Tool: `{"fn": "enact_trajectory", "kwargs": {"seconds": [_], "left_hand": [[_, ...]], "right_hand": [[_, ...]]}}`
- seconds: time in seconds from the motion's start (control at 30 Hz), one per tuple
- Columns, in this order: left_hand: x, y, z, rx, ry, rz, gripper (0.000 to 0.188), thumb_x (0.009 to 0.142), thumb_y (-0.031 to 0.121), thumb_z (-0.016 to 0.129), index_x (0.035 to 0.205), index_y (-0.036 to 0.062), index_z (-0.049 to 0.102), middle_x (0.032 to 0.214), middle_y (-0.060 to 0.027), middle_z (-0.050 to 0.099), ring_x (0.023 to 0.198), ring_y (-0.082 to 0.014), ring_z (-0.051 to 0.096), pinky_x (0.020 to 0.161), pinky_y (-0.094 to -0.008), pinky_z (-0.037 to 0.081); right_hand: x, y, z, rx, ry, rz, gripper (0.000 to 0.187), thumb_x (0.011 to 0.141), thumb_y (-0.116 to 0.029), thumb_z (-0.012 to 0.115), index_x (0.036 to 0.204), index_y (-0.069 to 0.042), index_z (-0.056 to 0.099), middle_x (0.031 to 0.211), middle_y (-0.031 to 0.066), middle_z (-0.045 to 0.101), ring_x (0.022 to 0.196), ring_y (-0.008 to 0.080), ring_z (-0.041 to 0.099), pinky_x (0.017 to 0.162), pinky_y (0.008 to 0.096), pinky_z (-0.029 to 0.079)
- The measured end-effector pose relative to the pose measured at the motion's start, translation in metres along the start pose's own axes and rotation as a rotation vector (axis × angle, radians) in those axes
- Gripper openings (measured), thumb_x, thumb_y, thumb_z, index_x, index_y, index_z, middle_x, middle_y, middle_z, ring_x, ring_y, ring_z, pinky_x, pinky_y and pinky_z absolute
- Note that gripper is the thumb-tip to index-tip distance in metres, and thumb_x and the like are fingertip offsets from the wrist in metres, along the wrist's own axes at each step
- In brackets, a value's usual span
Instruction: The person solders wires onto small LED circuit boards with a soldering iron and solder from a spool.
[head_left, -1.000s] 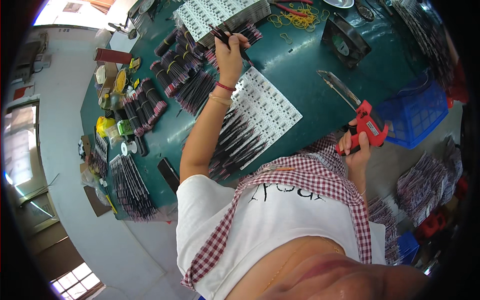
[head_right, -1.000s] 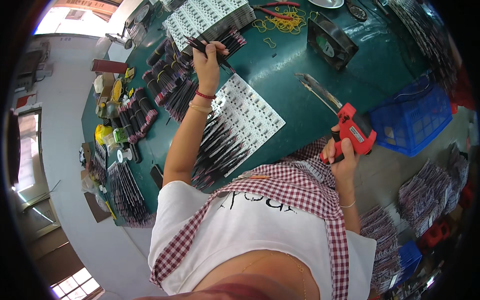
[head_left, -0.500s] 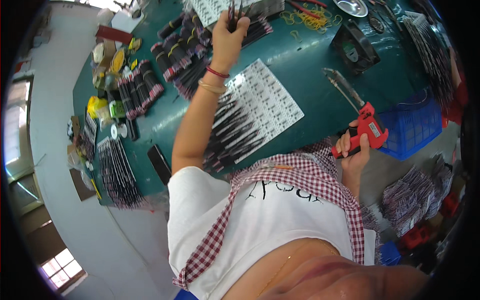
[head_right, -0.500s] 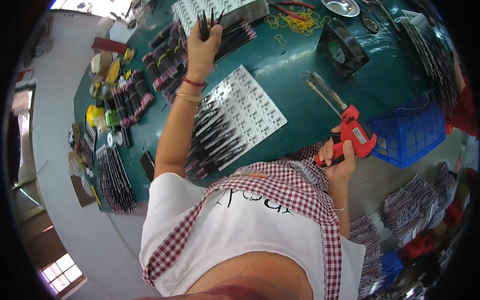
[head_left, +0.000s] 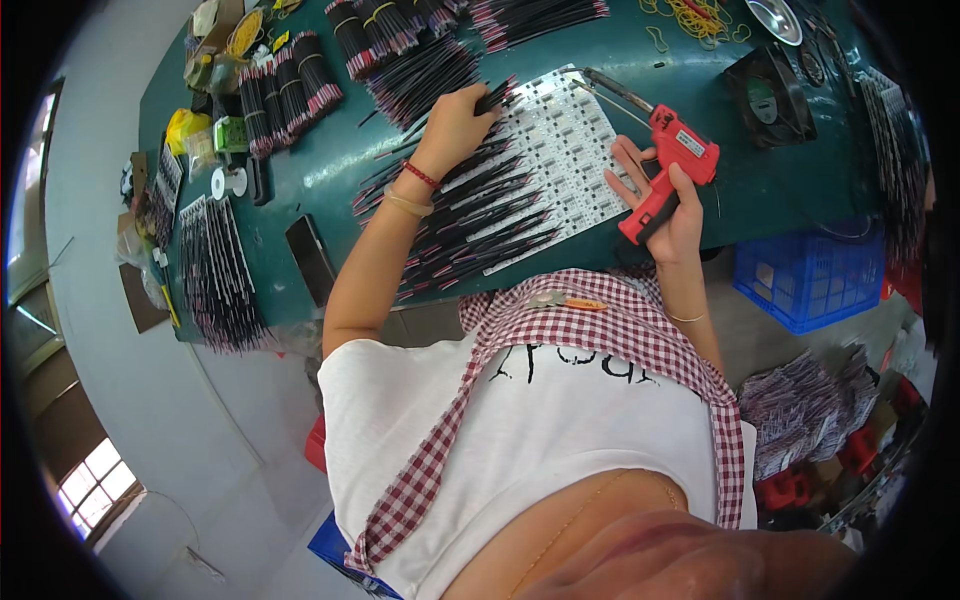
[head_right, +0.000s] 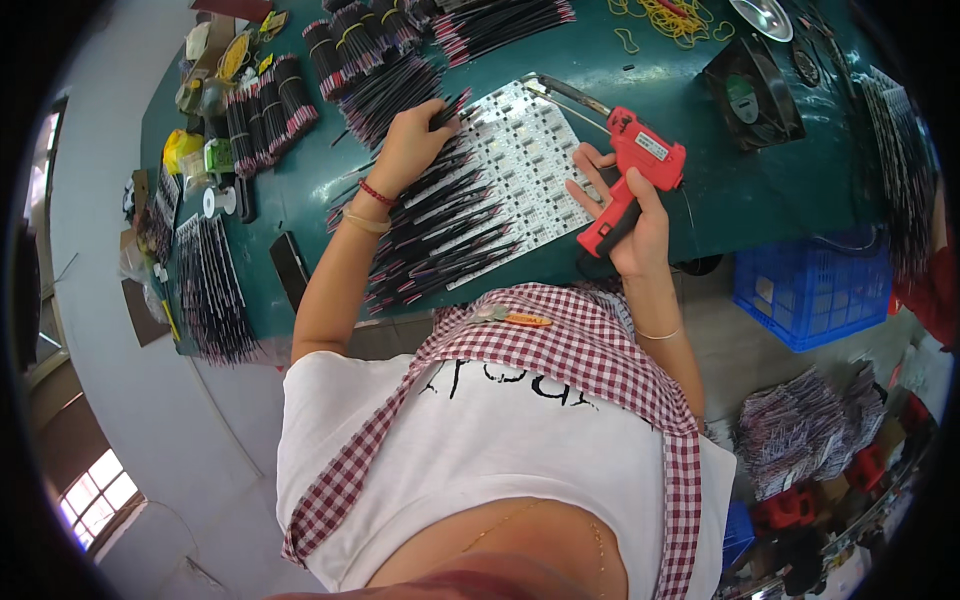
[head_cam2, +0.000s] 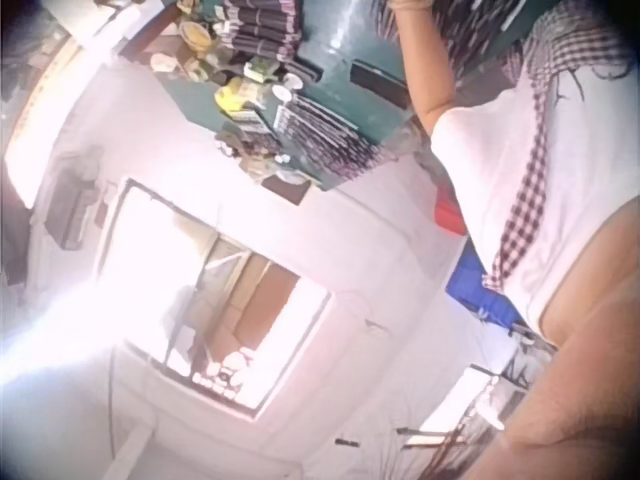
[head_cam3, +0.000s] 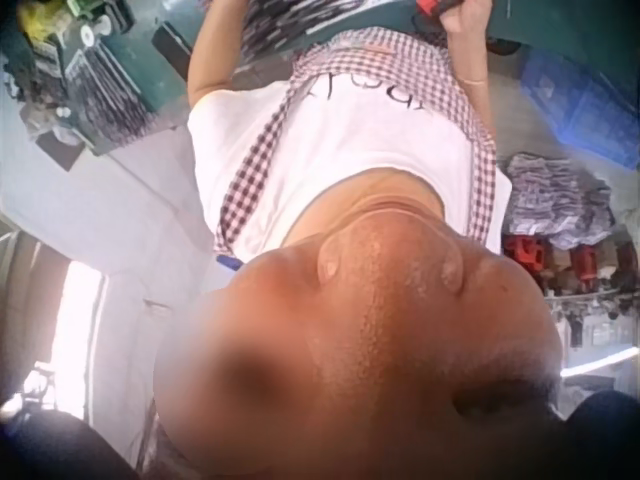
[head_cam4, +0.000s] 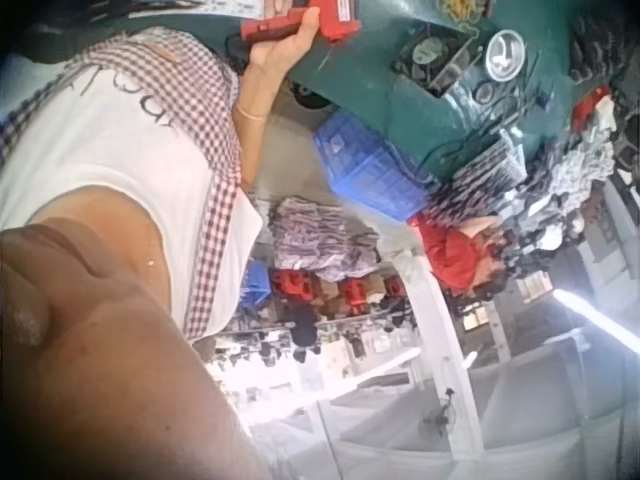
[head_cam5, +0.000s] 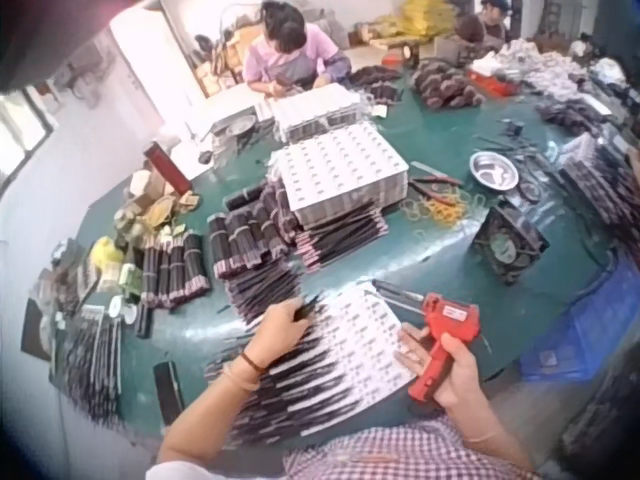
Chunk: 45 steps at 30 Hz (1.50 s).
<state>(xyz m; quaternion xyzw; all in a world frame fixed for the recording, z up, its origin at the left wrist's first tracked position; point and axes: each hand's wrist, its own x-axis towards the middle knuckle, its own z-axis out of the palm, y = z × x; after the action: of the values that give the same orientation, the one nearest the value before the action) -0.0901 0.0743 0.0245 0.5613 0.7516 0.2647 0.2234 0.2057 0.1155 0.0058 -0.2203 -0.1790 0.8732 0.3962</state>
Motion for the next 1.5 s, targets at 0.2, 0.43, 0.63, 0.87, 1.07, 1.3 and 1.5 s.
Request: {"fn": "enact_trajectory", "kwargs": {"seconds": [0.2, 0.43, 0.63, 0.87, 1.07, 1.3, 1.5], "left_hand": [[-0.005, -0.011, -0.002, -0.044, -0.076, -0.003, 0.024, 0.083, 0.017, 0.066, 0.089, -0.0048, 0.058, 0.067, -0.0179, 0.055, 0.057, -0.0227, 0.045, 0.06, -0.034, 0.042], [-0.022, 0.0, -0.01, -0.107, -0.021, -0.058, 0.024, 0.081, 0.019, 0.068, 0.088, -0.0027, 0.06, 0.064, -0.012, 0.056, 0.055, -0.0158, 0.045, 0.058, -0.03, 0.042], [0.001, -0.001, 0.005, -0.02, -0.039, -0.08, 0.029, 0.078, 0.024, 0.067, 0.081, -0.0042, 0.062, 0.06, -0.0146, 0.056, 0.054, -0.0192, 0.053, 0.057, -0.0327, 0.044], [0.005, 0.0, 0.009, -0.066, -0.081, -0.116, 0.028, 0.074, 0.022, 0.065, 0.075, -0.0056, 0.06, 0.058, -0.0157, 0.055, 0.053, -0.0218, 0.052, 0.058, -0.0351, 0.044], [0.006, 0.002, 0.005, -0.083, -0.113, -0.152, 0.027, 0.071, 0.022, 0.066, 0.075, -0.0037, 0.063, 0.061, -0.0187, 0.06, 0.058, -0.0324, 0.06, 0.061, -0.0389, 0.048], [0.008, -0.001, 0.007, -0.077, -0.106, -0.144, 0.026, 0.07, 0.022, 0.065, 0.075, -0.0037, 0.063, 0.059, -0.0178, 0.06, 0.057, -0.0314, 0.06, 0.06, -0.0386, 0.048], [0.007, 0.001, 0.007, -0.074, -0.114, -0.146, 0.026, 0.07, 0.022, 0.065, 0.075, -0.0038, 0.064, 0.059, -0.0174, 0.06, 0.057, -0.0312, 0.06, 0.061, -0.0381, 0.048]], "right_hand": [[-0.012, 0.004, 0.002, 0.012, 0.024, 0.037, 0.033, 0.092, -0.025, 0.052, 0.113, 0.0, 0.049, 0.136, 0.0279, 0.041, 0.132, 0.0397, 0.037, 0.105, 0.0561, 0.036], [-0.029, -0.016, 0.005, -0.276, 0.106, 0.031, 0.037, 0.092, -0.027, 0.052, 0.116, 0.002, 0.05, 0.099, 0.0191, 0.058, 0.081, 0.0233, 0.059, 0.073, 0.0403, 0.052], [-0.005, -0.029, 0.046, -0.8, 0.09, -0.017, 0.029, 0.091, -0.018, 0.056, 0.109, 0.004, 0.055, 0.06, 0.0047, 0.052, 0.042, 0.0071, 0.043, 0.042, 0.0229, 0.04], [0.009, -0.015, 0.051, -0.911, 0.099, 0.031, 0.023, 0.09, -0.016, 0.058, 0.101, 0.004, 0.058, 0.057, 0.0025, 0.051, 0.041, 0.0056, 0.043, 0.04, 0.0212, 0.039], [0.011, -0.013, 0.049, -0.905, 0.132, 0.06, 0.016, 0.088, -0.018, 0.063, 0.082, -0.004, 0.059, 0.056, -0.0009, 0.052, 0.043, 0.0044, 0.047, 0.041, 0.0204, 0.037], [0.01, -0.011, 0.053, -0.924, 0.158, 0.059, 0.017, 0.087, -0.018, 0.065, 0.077, -0.005, 0.058, 0.056, -0.0015, 0.053, 0.043, 0.004, 0.047, 0.04, 0.0201, 0.036], [0.005, -0.014, 0.047, -0.969, 0.133, 0.052, 0.014, 0.088, -0.015, 0.063, 0.083, -0.003, 0.061, 0.056, -0.0015, 0.053, 0.044, 0.0038, 0.046, 0.041, 0.0197, 0.036]]}}
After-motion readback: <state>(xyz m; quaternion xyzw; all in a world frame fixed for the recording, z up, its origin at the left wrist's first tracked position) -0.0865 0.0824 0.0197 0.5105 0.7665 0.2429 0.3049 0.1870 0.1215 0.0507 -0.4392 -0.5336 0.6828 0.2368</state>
